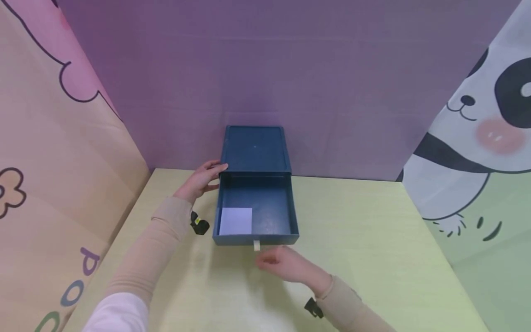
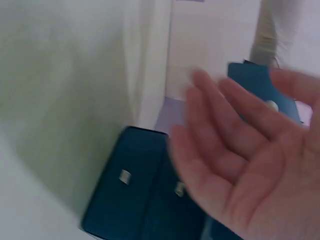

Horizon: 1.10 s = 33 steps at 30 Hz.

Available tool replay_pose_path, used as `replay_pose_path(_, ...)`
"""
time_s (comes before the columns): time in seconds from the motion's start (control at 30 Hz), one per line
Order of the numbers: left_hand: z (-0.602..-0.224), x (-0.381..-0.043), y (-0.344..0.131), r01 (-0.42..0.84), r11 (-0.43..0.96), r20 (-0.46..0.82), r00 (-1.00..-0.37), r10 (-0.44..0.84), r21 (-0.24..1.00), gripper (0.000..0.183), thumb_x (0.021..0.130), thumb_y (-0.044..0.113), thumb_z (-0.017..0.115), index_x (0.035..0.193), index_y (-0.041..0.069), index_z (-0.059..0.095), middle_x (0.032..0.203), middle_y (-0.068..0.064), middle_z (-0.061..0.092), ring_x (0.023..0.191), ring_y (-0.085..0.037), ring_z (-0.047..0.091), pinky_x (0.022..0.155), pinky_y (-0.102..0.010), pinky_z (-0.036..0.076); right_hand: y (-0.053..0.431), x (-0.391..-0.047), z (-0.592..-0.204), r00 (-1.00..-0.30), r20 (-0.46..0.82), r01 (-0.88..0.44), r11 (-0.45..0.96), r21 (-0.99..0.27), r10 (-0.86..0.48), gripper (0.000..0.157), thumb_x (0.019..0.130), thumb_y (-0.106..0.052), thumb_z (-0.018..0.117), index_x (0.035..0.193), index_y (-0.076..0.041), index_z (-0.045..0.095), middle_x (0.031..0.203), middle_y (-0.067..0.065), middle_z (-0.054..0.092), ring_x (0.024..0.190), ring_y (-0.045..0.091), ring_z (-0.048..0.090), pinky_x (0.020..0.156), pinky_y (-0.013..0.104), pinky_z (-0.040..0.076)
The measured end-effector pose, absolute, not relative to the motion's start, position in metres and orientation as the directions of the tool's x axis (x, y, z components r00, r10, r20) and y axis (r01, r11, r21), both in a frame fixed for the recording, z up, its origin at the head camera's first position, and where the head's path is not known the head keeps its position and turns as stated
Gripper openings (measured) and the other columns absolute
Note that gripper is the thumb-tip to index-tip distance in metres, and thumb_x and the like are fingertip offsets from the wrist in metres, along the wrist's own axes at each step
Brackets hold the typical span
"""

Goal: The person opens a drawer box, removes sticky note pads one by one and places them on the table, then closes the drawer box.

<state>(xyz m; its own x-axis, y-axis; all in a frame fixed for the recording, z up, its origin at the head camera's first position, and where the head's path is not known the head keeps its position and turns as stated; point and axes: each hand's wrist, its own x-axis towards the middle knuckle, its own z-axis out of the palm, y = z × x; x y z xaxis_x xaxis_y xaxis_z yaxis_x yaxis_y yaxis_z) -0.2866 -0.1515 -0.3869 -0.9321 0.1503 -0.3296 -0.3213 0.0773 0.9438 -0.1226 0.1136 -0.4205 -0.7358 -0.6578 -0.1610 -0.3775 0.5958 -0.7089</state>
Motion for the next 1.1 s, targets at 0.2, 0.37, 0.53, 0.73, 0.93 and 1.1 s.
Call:
replay_pose_path(0.2, -0.387, -0.287, -0.153, -0.326, 0.076, -0.334, -0.931, 0.148, 0.942, 0.073, 0.094, 0.034, 0.056, 0.152, 0.013, 0.017, 0.157, -0.011, 0.02, 0.144, -0.033, 0.018, 0.112, -0.049, 0.03, 0.116, -0.122, -0.404, -0.674, -0.226, -0.432, 0.623, -0.652, -0.704, 0.031, 0.096, -0.029, 0.053, 0.111, -0.007, 0.069, 0.106, 0.004, 0.071, 0.088, 0.004, 0.064, 0.082, 0.023, 0.052)
replay_pose_path(0.37, -0.387, -0.286, -0.152, -0.326, 0.076, -0.334, -0.931, 0.146, 0.942, 0.074, 0.093, 0.035, 0.057, 0.152, 0.013, 0.017, 0.157, -0.011, 0.02, 0.143, -0.033, 0.019, 0.112, -0.049, 0.03, 0.118, -0.122, -0.385, -0.642, -0.183, -0.464, 0.568, -0.68, -0.744, 0.034, 0.098, -0.03, 0.05, 0.117, -0.006, 0.066, 0.112, 0.007, 0.069, 0.085, 0.003, 0.063, 0.083, 0.023, 0.052)
replay_pose_path(0.53, -0.387, -0.286, -0.153, -0.325, 0.074, -0.332, -0.932, 0.146, 0.943, 0.073, 0.094, 0.035, 0.056, 0.152, 0.013, 0.017, 0.157, -0.011, 0.02, 0.143, -0.033, 0.019, 0.112, -0.049, 0.03, 0.12, -0.125, -0.365, -0.604, -0.119, -0.5, 0.491, -0.713, -0.788, 0.036, 0.099, -0.029, 0.048, 0.123, -0.005, 0.062, 0.12, 0.008, 0.066, 0.103, 0.011, 0.063, 0.089, 0.026, 0.051)
replay_pose_path(0.73, -0.387, -0.287, -0.153, -0.326, 0.072, -0.334, -0.932, 0.142, 0.942, 0.074, 0.093, 0.036, 0.057, 0.152, 0.013, 0.018, 0.156, -0.011, 0.021, 0.143, -0.032, 0.02, 0.112, -0.048, 0.031, 0.117, -0.134, -0.344, -0.596, -0.044, -0.494, 0.409, -0.767, -0.802, 0.033, 0.099, -0.023, 0.049, 0.123, -0.003, 0.061, 0.113, 0.008, 0.069, 0.099, 0.008, 0.063, 0.088, 0.026, 0.05)
replay_pose_path(0.93, -0.387, -0.287, -0.153, -0.332, 0.087, -0.341, -0.931, 0.127, 0.939, 0.075, 0.093, 0.038, 0.057, 0.152, 0.013, 0.018, 0.156, -0.011, 0.023, 0.143, -0.033, 0.021, 0.112, -0.049, 0.031, 0.109, -0.148, -0.326, -0.634, -0.016, -0.476, 0.406, -0.78, -0.773, 0.032, 0.098, -0.022, 0.052, 0.123, -0.004, 0.061, 0.112, 0.01, 0.068, 0.098, 0.012, 0.061, 0.087, 0.027, 0.05)
replay_pose_path(1.1, -0.386, -0.286, -0.152, -0.332, 0.096, -0.342, -0.932, 0.123, 0.939, 0.076, 0.093, 0.038, 0.058, 0.152, 0.012, 0.018, 0.156, -0.012, 0.023, 0.143, -0.033, 0.021, 0.112, -0.049, 0.031, 0.102, -0.16, -0.312, -0.665, -0.032, -0.459, 0.442, -0.771, -0.746, 0.032, 0.097, -0.023, 0.054, 0.123, -0.005, 0.061, 0.114, 0.01, 0.067, 0.102, 0.016, 0.062, 0.09, 0.028, 0.05)
